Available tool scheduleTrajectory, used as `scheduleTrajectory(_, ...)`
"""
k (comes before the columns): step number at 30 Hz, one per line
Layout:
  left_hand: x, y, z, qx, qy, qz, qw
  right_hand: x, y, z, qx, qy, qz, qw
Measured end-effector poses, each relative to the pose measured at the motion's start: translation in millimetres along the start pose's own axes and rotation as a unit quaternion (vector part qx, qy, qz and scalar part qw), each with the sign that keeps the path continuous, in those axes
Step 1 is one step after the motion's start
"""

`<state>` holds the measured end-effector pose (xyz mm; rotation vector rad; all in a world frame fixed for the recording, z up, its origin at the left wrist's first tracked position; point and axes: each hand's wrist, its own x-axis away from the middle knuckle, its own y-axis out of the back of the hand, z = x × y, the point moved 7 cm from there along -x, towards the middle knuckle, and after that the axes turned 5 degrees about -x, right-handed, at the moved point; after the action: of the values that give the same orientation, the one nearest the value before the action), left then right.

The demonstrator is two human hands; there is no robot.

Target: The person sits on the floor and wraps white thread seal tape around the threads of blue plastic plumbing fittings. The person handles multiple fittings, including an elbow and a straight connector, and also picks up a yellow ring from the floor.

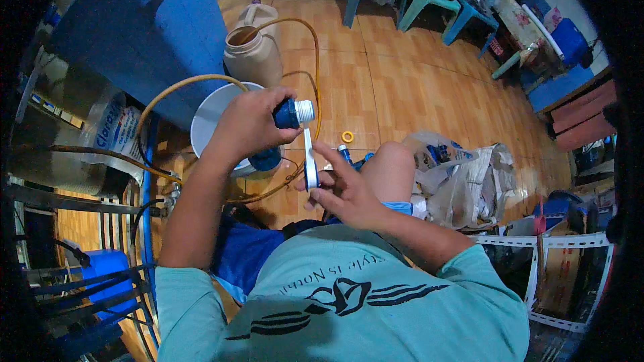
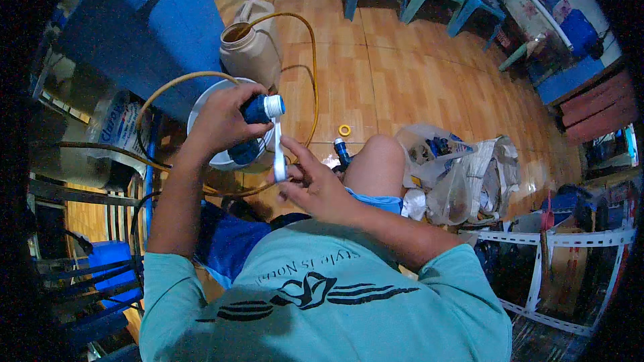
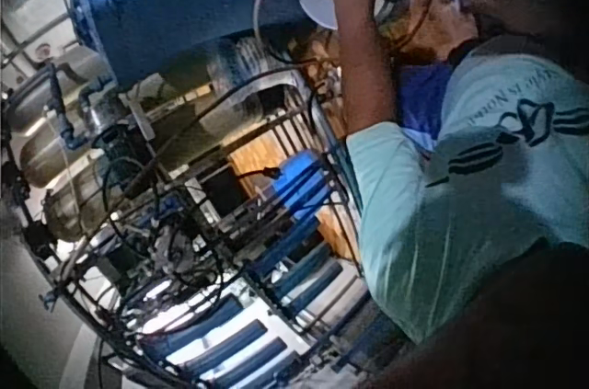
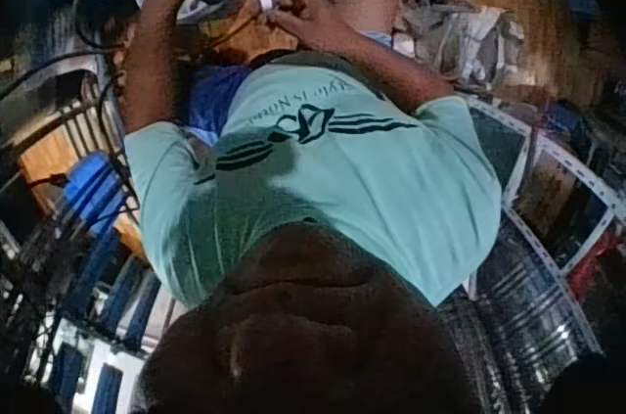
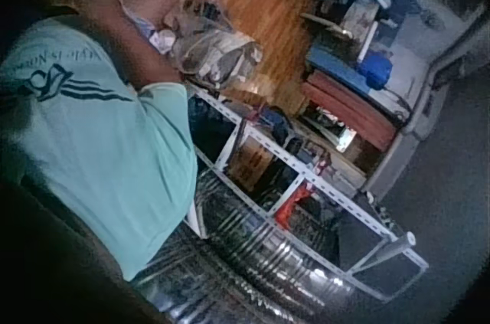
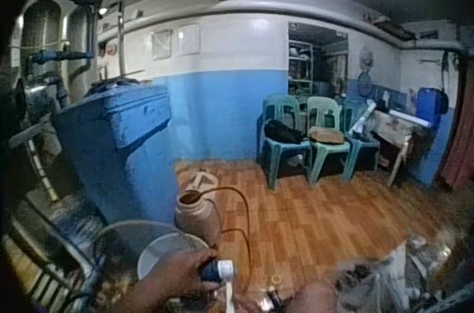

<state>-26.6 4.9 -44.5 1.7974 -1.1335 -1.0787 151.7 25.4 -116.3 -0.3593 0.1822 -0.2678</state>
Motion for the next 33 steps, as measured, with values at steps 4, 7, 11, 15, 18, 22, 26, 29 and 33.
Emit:
scheduleTrajectory(4, 1, -2, -15, -0.049, 0.004, 0.050, 0.998, -100, 17, 108, 0.182, 0.090, 0.033, 0.979)
scheduleTrajectory(7, -8, 6, -40, 0.018, -0.069, 0.000, 0.997, -152, 99, 66, 0.204, 0.035, 0.011, 0.978)
scheduleTrajectory(11, -5, 10, -14, -0.028, -0.048, -0.013, 0.998, -46, 57, -40, 0.075, -0.013, -0.046, 0.996)
scheduleTrajectory(15, 5, -11, -2, -0.031, 0.009, 0.060, 0.998, -42, 13, 63, 0.250, 0.058, -0.023, 0.966)
scheduleTrajectory(18, -5, -6, -31, -0.031, 0.007, 0.084, 0.996, -118, 57, 96, 0.159, 0.050, -0.005, 0.986)
scheduleTrajectory(22, -7, 1, -25, -0.028, -0.046, 0.016, 0.998, -107, 114, -34, 0.140, 0.009, 0.007, 0.990)
scheduleTrajectory(26, -2, -16, -2, -0.025, -0.011, 0.037, 0.999, -22, 14, 15, 0.024, 0.005, -0.085, 0.996)
scheduleTrajectory(29, 1, -12, -15, -0.056, 0.028, 0.076, 0.995, -79, 25, 78, 0.142, 0.056, -0.027, 0.988)
scheduleTrajectory(33, -7, -8, -42, 0.025, -0.054, 0.029, 0.998, -135, 124, 21, 0.176, 0.021, -0.050, 0.983)
